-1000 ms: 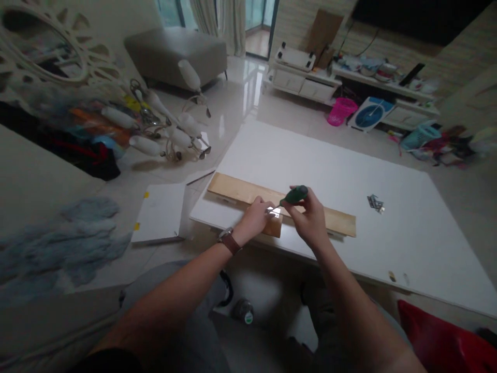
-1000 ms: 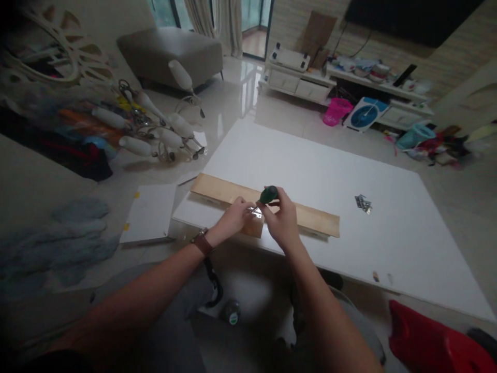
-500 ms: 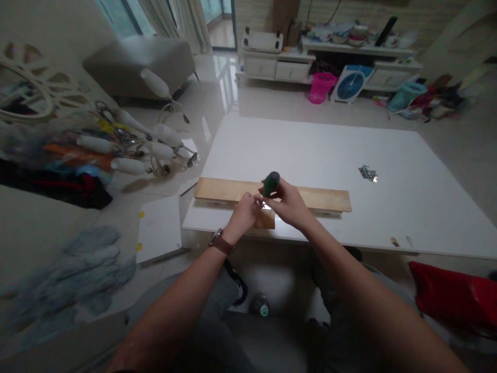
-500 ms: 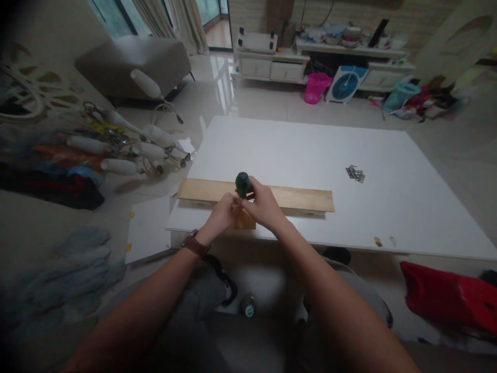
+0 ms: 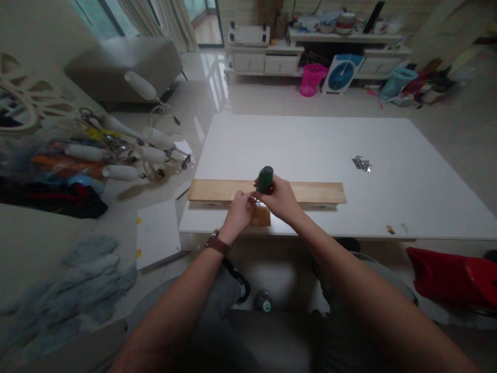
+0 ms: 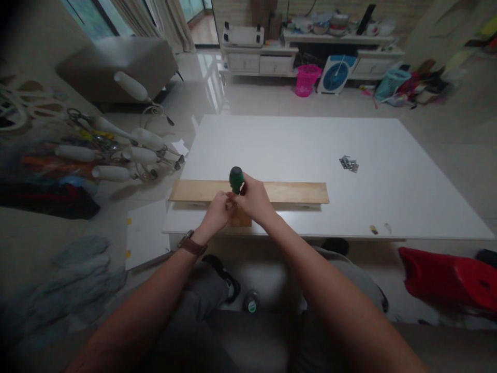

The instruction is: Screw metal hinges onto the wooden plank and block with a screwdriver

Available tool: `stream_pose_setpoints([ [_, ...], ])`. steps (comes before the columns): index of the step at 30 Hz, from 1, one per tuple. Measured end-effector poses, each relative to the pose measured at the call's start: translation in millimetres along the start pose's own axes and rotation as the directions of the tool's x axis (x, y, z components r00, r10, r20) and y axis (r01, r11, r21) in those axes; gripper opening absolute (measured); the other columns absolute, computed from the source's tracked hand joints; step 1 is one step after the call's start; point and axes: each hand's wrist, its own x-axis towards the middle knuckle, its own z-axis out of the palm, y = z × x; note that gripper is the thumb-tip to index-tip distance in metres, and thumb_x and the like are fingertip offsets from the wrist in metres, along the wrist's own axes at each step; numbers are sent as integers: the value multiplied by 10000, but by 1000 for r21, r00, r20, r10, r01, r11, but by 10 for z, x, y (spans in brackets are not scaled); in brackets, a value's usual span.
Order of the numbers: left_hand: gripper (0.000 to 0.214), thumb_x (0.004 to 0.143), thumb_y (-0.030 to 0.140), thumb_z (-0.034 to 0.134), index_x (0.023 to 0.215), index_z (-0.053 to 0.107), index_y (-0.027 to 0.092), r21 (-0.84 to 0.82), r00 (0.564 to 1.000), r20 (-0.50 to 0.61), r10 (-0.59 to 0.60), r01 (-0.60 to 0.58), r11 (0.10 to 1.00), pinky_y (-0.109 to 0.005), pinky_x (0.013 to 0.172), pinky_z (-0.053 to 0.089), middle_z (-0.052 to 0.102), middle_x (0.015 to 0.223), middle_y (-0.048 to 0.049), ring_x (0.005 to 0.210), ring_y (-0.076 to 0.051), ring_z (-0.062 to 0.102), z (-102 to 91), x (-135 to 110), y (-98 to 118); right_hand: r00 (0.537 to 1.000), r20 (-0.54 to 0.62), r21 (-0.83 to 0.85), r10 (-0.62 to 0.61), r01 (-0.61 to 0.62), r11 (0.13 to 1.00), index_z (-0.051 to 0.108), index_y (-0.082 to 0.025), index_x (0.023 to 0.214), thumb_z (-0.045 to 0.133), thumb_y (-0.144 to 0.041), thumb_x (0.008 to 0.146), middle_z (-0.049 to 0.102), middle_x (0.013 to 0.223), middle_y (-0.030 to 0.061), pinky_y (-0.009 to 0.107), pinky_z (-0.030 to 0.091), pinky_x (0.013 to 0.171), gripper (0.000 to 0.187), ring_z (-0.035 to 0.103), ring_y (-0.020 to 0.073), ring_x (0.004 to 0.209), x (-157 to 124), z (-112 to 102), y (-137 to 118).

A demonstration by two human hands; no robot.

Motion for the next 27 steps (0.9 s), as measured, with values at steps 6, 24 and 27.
stream_pose_setpoints([
  [6, 157, 881, 11, 638, 905, 660, 165, -23, 1000, -8, 19, -19, 1000, -328, 843, 519, 560, 1006, -49, 871, -180, 591, 4, 4, -23, 996, 86, 132, -31, 19, 991, 625, -220, 958, 690, -151, 728, 752, 947, 20, 297, 483, 653, 249, 617, 139, 697, 11, -55, -6],
  [24, 288, 789, -44, 649, 978, 661, 173, -1, 1000, 21, 1, -1, 1000, -316, 830, 531, 573, 1045, -46, 852, -165, 595, -21, 2, 14, 1000, -12, 102, 29, -28, 994, 720, -188, 844, 752, -179, 719, 744, 837, 37, 364, 514, 776, 130, 673, 205, 799, 37, -42, -5],
  [27, 273, 792, -22, 648, 978, 654, 178, -22, 1000, 24, -9, 10, 1000, -319, 822, 534, 553, 1032, -32, 853, -161, 592, -8, 2, -6, 997, 62, 220, 40, -53, 974, 695, -195, 893, 717, -159, 697, 762, 898, 39, 334, 499, 703, 201, 642, 167, 723, 50, -44, -2],
])
